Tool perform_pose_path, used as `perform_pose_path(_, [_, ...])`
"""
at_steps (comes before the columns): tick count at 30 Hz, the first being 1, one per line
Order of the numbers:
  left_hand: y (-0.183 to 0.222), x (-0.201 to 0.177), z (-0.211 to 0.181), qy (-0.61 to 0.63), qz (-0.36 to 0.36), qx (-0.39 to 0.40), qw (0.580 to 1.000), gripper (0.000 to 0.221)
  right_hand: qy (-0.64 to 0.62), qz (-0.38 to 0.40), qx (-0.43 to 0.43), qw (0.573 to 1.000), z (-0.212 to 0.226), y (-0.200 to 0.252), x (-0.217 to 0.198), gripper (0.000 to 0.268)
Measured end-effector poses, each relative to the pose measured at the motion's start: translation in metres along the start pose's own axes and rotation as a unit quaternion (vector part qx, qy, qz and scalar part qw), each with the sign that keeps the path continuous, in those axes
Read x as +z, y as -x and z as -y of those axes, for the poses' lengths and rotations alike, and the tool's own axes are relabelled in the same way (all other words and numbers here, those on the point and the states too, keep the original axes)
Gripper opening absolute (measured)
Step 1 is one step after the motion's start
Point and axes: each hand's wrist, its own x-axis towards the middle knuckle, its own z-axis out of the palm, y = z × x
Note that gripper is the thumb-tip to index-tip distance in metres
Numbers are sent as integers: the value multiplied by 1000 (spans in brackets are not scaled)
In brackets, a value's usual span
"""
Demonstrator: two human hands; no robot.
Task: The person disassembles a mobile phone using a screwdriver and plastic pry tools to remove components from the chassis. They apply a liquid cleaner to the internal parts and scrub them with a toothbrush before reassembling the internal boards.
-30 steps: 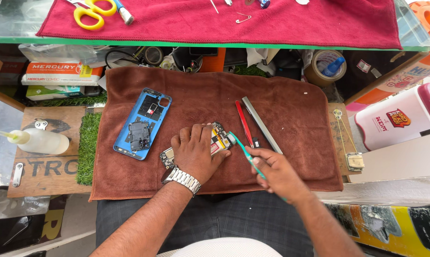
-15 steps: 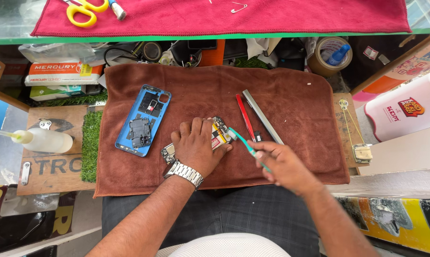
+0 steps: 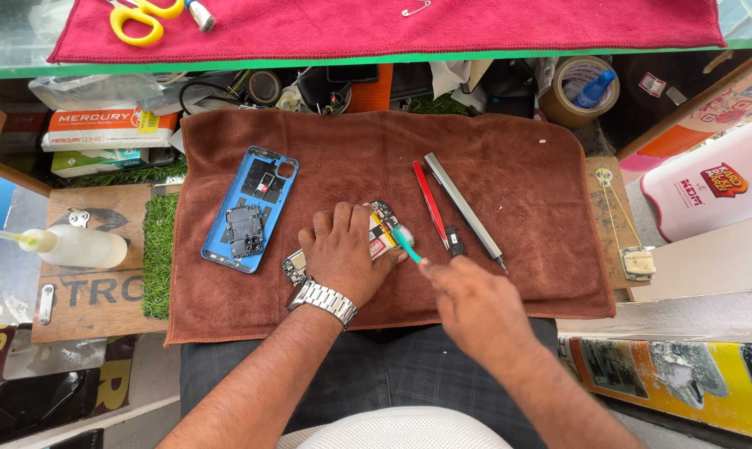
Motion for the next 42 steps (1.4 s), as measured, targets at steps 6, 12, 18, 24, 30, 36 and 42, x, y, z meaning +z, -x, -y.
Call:
perform_pose_path(6, [0,1,0,14,-31,7,999,82,-1,1,5,1000,21,-3,0,34])
perform_pose_path(12, [0,1,1,18,-47,12,999,84,-53,8,0,999,15,-4,-3,30])
perform_pose_path(18, [3,4,0,16,-18,-1,1000,85,-78,-62,13,995,-2,3,-25,27])
perform_pose_path(24, [23,22,-4,-58,-183,130,973,52,-54,-184,96,977,-64,-27,-38,33])
perform_pose_path(30, [28,29,2,-70,-154,168,971,43,77,-258,-38,962,-76,-19,-4,27])
perform_pose_path(36, [14,11,12,56,-35,220,973,42,19,-145,-26,989,-41,-19,22,51])
perform_pose_path(42, [11,-5,23,52,3,201,978,29,-83,-24,96,992,-18,-7,15,61])
